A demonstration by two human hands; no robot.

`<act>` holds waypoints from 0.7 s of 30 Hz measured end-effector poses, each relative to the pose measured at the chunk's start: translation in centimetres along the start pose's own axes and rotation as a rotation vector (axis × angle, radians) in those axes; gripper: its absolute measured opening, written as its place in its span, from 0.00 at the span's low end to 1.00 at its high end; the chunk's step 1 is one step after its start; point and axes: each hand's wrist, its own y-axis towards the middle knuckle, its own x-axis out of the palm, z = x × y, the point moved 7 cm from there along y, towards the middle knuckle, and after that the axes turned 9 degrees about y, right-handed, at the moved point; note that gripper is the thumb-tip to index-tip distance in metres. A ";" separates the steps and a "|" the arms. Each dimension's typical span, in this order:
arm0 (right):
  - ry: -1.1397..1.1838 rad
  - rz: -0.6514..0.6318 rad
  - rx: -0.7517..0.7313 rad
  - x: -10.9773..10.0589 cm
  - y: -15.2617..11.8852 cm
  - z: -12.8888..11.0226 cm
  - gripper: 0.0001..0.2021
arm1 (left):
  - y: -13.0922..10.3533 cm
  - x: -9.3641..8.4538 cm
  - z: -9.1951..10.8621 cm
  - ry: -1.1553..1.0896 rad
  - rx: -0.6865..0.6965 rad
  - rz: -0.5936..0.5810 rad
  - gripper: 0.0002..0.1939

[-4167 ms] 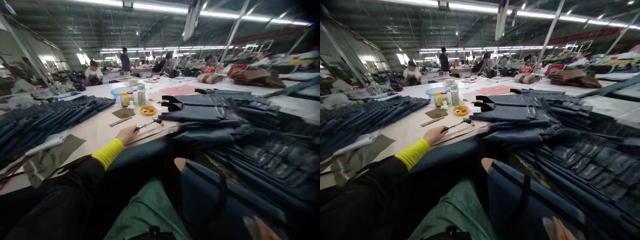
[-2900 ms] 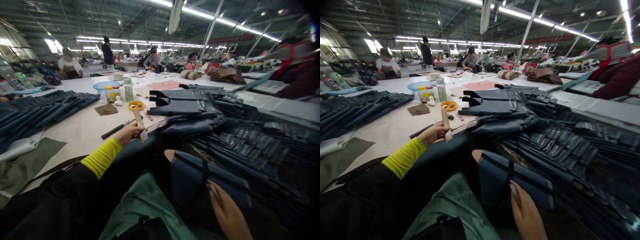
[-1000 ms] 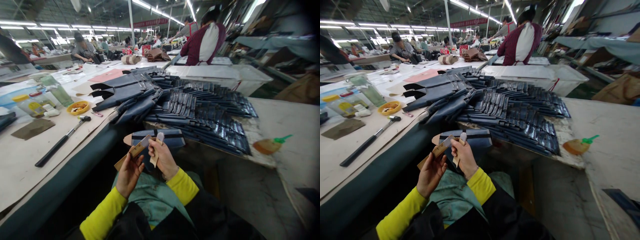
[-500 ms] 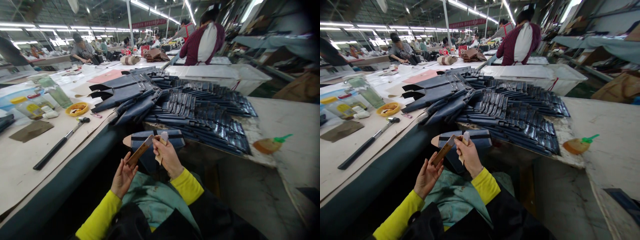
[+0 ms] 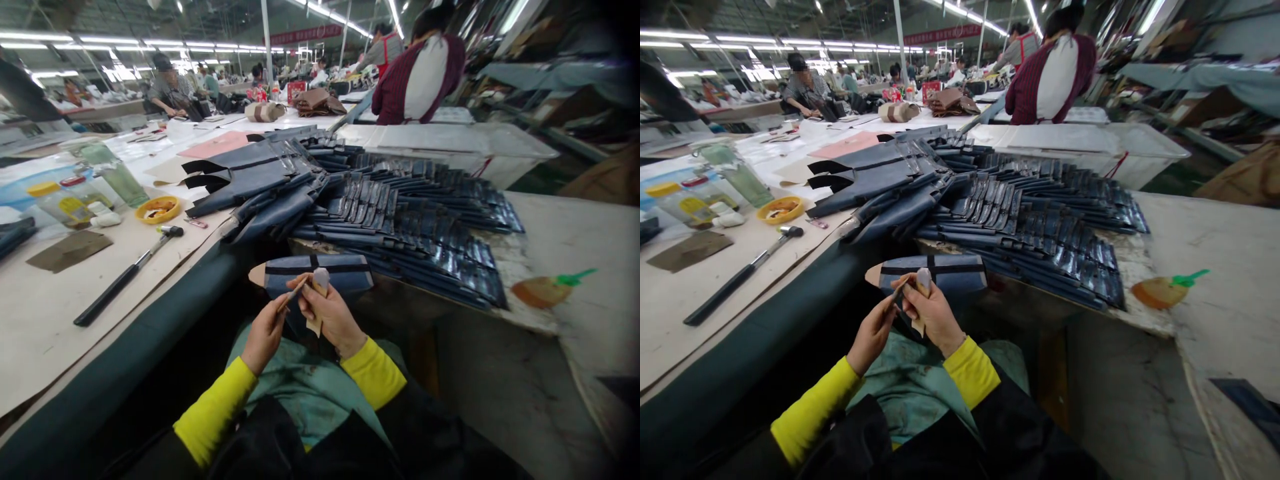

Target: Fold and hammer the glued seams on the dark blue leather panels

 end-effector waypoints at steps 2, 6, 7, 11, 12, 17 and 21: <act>0.061 -0.028 0.026 0.2 -0.1 0.1 0.10 | 0.1 -0.7 0.0 0.125 0.091 0.050 0.19; 0.156 -0.080 0.099 0.4 -0.4 0.7 0.12 | 0.2 -2.3 0.6 0.391 0.191 0.111 0.23; 0.175 -0.089 0.116 0.4 -0.4 0.9 0.13 | 0.2 -2.7 0.7 0.444 0.199 0.125 0.23; 0.223 -0.101 0.166 0.2 -0.6 1.4 0.15 | 0.4 -3.5 1.1 0.540 0.214 0.155 0.24; 0.227 -0.101 0.175 0.1 -0.7 1.4 0.16 | 0.4 -3.5 1.1 0.542 0.214 0.155 0.24; 0.234 -0.077 0.193 0.0 -0.6 1.4 0.17 | 0.4 -2.4 0.4 0.410 0.173 0.101 0.24; 0.248 -0.017 0.184 -0.1 -0.3 1.4 0.13 | -0.2 -0.4 -0.9 0.108 0.090 0.029 0.20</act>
